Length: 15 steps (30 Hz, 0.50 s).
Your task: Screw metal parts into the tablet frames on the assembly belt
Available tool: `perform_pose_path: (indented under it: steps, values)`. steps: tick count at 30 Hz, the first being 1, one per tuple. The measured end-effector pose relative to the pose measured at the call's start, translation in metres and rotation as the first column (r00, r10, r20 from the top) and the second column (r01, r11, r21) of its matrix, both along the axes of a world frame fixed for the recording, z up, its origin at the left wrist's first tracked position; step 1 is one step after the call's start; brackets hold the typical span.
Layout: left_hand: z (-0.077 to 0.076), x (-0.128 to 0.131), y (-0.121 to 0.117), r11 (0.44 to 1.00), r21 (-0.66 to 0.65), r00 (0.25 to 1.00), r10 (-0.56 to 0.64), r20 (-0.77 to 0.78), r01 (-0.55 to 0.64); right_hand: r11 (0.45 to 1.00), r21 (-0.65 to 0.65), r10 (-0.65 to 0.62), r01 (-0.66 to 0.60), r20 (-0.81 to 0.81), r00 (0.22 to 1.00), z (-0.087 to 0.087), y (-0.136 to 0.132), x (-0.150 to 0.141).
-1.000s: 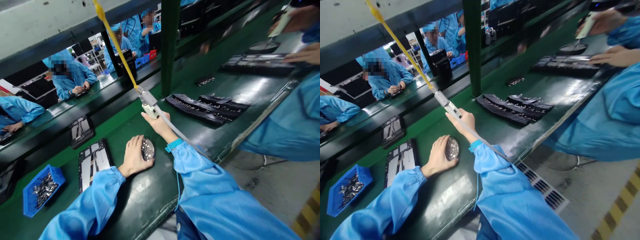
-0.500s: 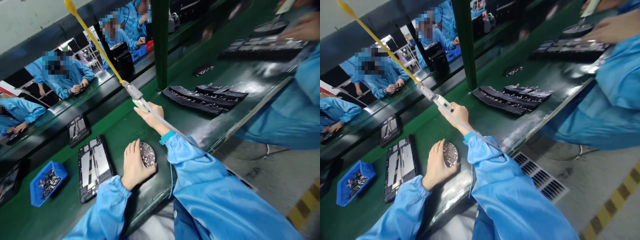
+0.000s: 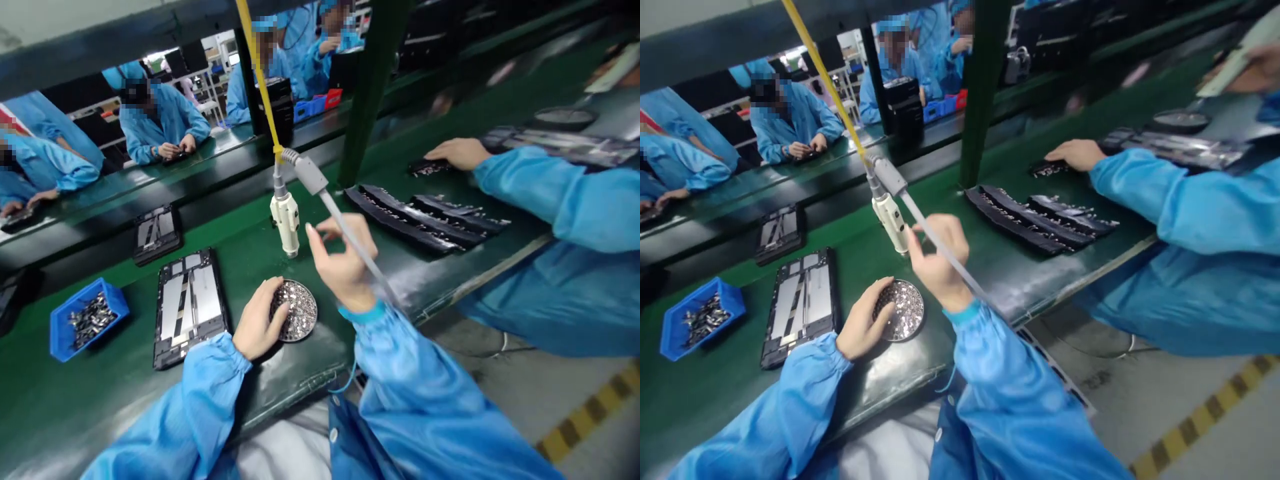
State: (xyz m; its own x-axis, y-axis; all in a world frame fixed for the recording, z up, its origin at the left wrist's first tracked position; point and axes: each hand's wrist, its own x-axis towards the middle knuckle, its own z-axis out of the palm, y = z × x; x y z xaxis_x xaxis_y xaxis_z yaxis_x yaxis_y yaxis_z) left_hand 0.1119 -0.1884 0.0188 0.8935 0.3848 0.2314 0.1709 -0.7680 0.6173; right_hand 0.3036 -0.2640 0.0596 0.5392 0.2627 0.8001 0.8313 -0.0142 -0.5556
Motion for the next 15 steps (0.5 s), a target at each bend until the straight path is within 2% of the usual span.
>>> perform_pose_path:
  steps: [1,2,3,4,6,9,10,12,15]
  values:
    - [-0.001,0.000,0.002,0.998,-0.060,1.000,-0.002,0.027,0.003,0.980,-0.102,0.170,-0.168,0.014,0.985,-0.001,-0.008,-0.011]
    - [-0.002,0.001,0.004,0.993,-0.118,0.998,0.004,0.056,0.003,0.919,-0.236,0.327,-0.315,0.009,0.945,-0.003,-0.016,-0.021]
    - [-0.003,0.004,0.005,0.984,-0.180,0.996,0.020,0.085,-0.004,0.836,-0.372,0.434,-0.404,-0.004,0.901,-0.005,-0.022,-0.030]
    - [-0.004,0.007,0.006,0.969,-0.245,0.992,0.051,0.112,-0.022,0.752,-0.499,0.490,-0.430,-0.013,0.872,-0.006,-0.028,-0.036]
    - [-0.006,0.014,0.006,0.919,-0.388,0.978,0.144,0.149,-0.076,0.640,-0.687,0.478,-0.345,0.005,0.878,-0.009,-0.038,-0.044]
    - [-0.009,0.022,0.006,0.830,-0.546,0.959,0.236,0.155,-0.116,0.531,-0.832,0.398,-0.160,0.078,0.914,-0.014,-0.050,-0.049]
    - [-0.009,0.023,0.006,0.813,-0.571,0.958,0.243,0.151,-0.116,0.510,-0.852,0.383,-0.117,0.104,0.918,-0.018,-0.053,-0.051]
    - [-0.009,0.023,0.004,0.802,-0.586,0.960,0.239,0.143,-0.112,0.510,-0.856,0.382,-0.086,0.136,0.914,-0.027,-0.055,-0.055]
    - [-0.007,0.021,-0.001,0.811,-0.571,0.962,0.243,0.128,-0.129,0.575,-0.791,0.445,-0.208,0.090,0.891,-0.047,-0.052,-0.061]
